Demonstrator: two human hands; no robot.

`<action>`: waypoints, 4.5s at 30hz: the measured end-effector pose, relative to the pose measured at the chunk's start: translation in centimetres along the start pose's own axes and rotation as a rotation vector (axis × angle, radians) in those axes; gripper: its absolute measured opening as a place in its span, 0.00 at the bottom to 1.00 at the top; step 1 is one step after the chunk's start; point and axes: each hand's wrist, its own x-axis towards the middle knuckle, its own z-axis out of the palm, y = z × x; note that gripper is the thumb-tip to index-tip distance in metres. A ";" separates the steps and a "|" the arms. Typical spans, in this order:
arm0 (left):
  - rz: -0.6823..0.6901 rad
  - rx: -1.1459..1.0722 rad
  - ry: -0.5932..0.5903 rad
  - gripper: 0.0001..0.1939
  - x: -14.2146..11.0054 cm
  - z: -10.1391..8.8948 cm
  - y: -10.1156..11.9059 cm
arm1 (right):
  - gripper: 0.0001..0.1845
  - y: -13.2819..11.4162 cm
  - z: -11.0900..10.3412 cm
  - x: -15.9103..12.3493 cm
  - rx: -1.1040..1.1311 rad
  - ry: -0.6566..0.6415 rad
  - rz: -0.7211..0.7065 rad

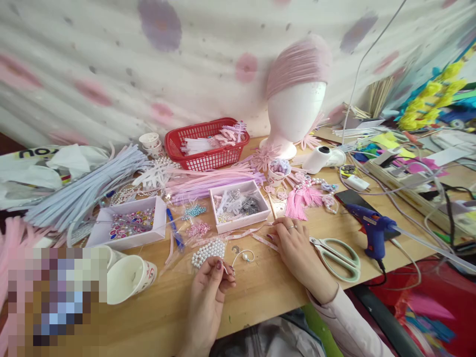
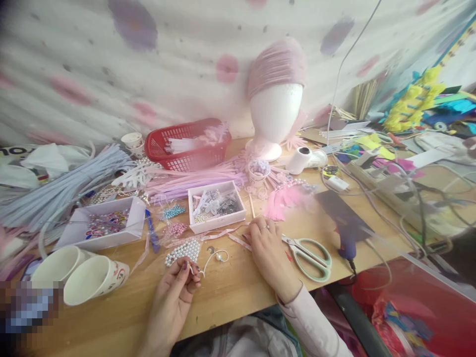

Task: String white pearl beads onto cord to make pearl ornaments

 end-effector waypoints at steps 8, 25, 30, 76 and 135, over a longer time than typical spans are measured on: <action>-0.008 -0.008 -0.004 0.21 0.4 0.4 -0.4 | 0.03 -0.7 0.3 0.0 0.068 0.042 0.040; -0.006 -0.010 0.007 0.23 0.7 0.8 -0.2 | 0.08 -1.6 1.4 0.7 0.113 0.046 0.067; -0.013 -0.012 0.011 0.23 0.7 0.7 -0.1 | 0.09 -1.4 0.4 0.5 0.164 0.069 0.078; 0.048 -0.183 0.081 0.14 0.9 -0.5 -1.0 | 0.06 -8.5 0.0 -0.7 0.806 0.093 -0.187; 0.110 -0.150 0.065 0.15 1.1 -0.4 -1.3 | 0.06 -9.2 0.1 -1.1 0.810 0.125 -0.146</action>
